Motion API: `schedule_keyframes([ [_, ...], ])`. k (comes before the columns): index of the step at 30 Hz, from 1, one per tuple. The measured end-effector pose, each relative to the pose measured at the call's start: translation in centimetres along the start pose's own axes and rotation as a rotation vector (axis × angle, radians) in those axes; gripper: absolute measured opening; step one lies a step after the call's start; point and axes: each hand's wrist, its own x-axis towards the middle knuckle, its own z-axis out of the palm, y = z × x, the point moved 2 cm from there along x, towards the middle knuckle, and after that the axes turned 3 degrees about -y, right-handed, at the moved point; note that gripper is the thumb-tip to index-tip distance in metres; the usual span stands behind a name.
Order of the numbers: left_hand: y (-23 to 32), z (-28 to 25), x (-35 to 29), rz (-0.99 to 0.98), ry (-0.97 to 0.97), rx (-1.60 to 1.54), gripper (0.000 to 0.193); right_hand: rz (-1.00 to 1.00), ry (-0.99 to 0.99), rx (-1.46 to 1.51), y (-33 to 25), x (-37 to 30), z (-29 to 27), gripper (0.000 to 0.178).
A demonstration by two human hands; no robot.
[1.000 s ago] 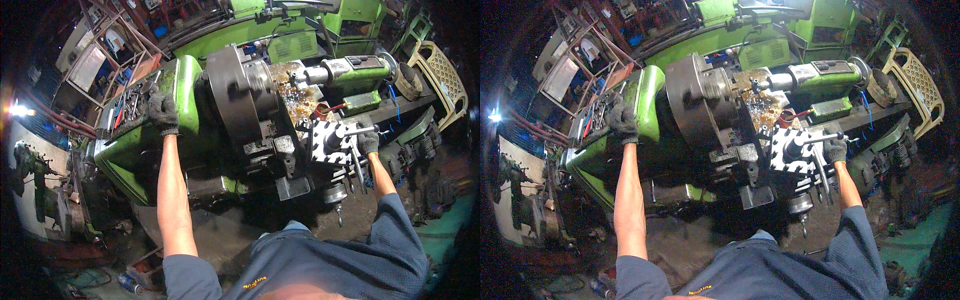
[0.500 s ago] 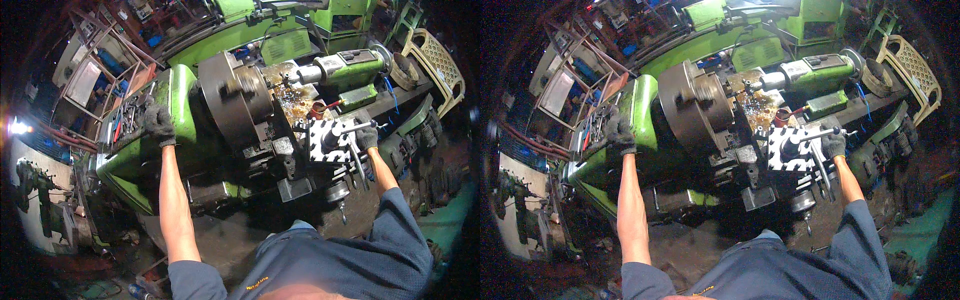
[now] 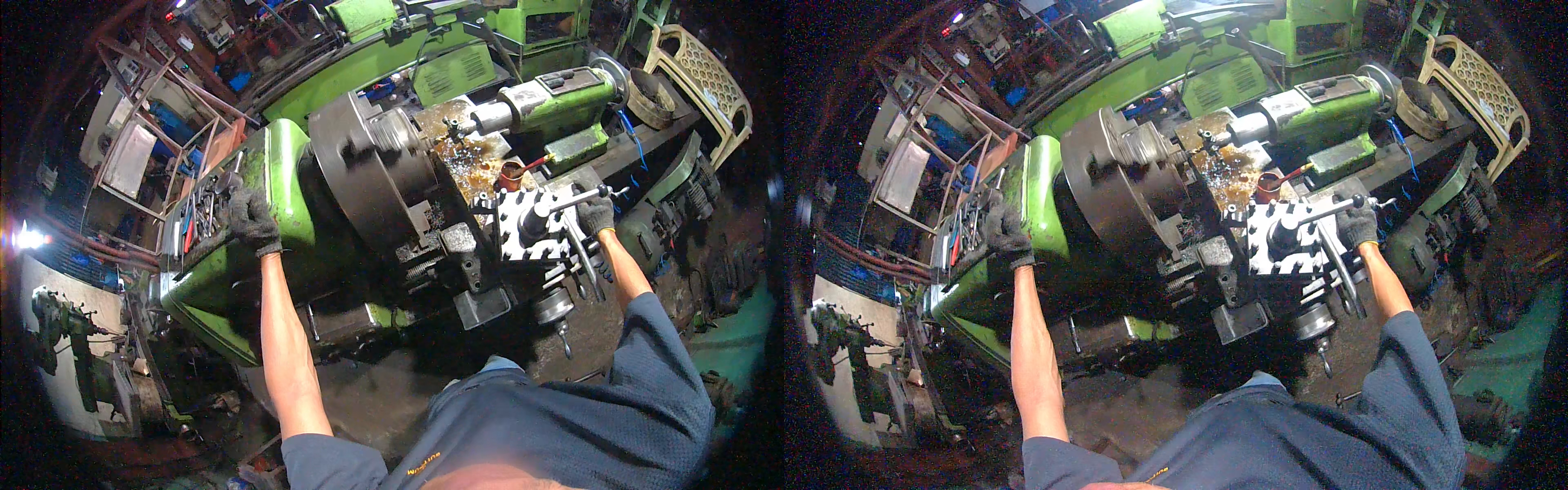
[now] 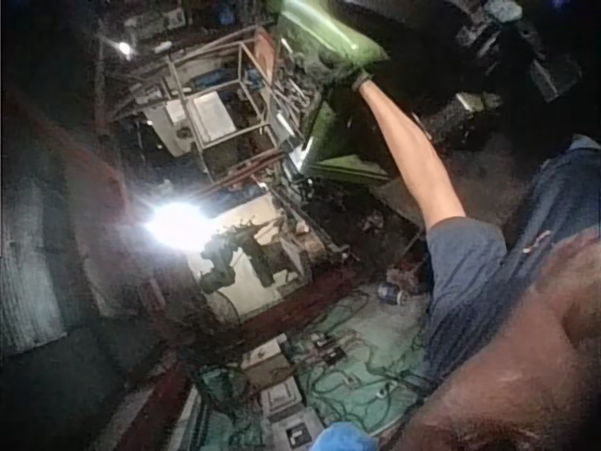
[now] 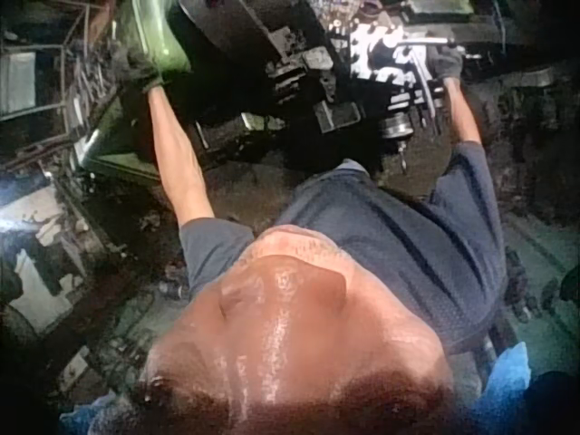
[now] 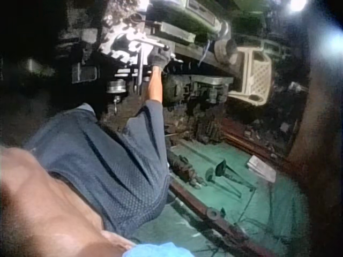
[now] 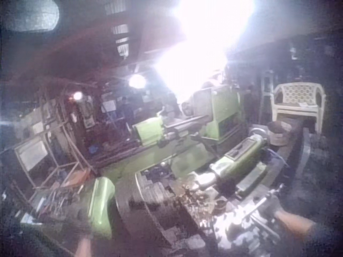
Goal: The person operates a green metal lathe in a workshop, machining a cylindrical metal workpiece. They use a brush to apply cutting fluid to the workpiece and adjust the machine's controls and tool post. The person also removes metal shavings from the work area.
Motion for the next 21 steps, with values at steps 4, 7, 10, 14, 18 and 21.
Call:
schedule_keyframes([
  [4,1.3,0.1,0.2,0.053,0.027,0.055,0.022,-0.039,0.057,0.046,-0.3,0.2,-1.3,0.034],
  [7,2.2,0.0,0.5,0.058,0.006,0.064,0.023,0.059,0.002,0.141,-0.4,0.3,-1.7,0.032],
  [10,2.3,0.2,0.5,0.049,-0.022,0.035,0.024,0.164,-0.070,0.220,-0.4,0.3,-2.2,0.032],
  [14,-0.3,-0.5,-0.3,0.012,-0.045,0.085,0.025,0.104,0.062,0.325,-0.7,0.8,-2.1,0.031],
  [18,0.1,-0.1,-0.3,-0.004,-0.002,0.078,0.023,-0.012,0.141,0.128,-0.5,0.4,-2.0,0.030],
  [21,0.5,0.0,-0.1,0.023,-0.003,0.084,0.027,0.065,0.122,0.230,-0.4,0.4,-1.8,0.030],
])
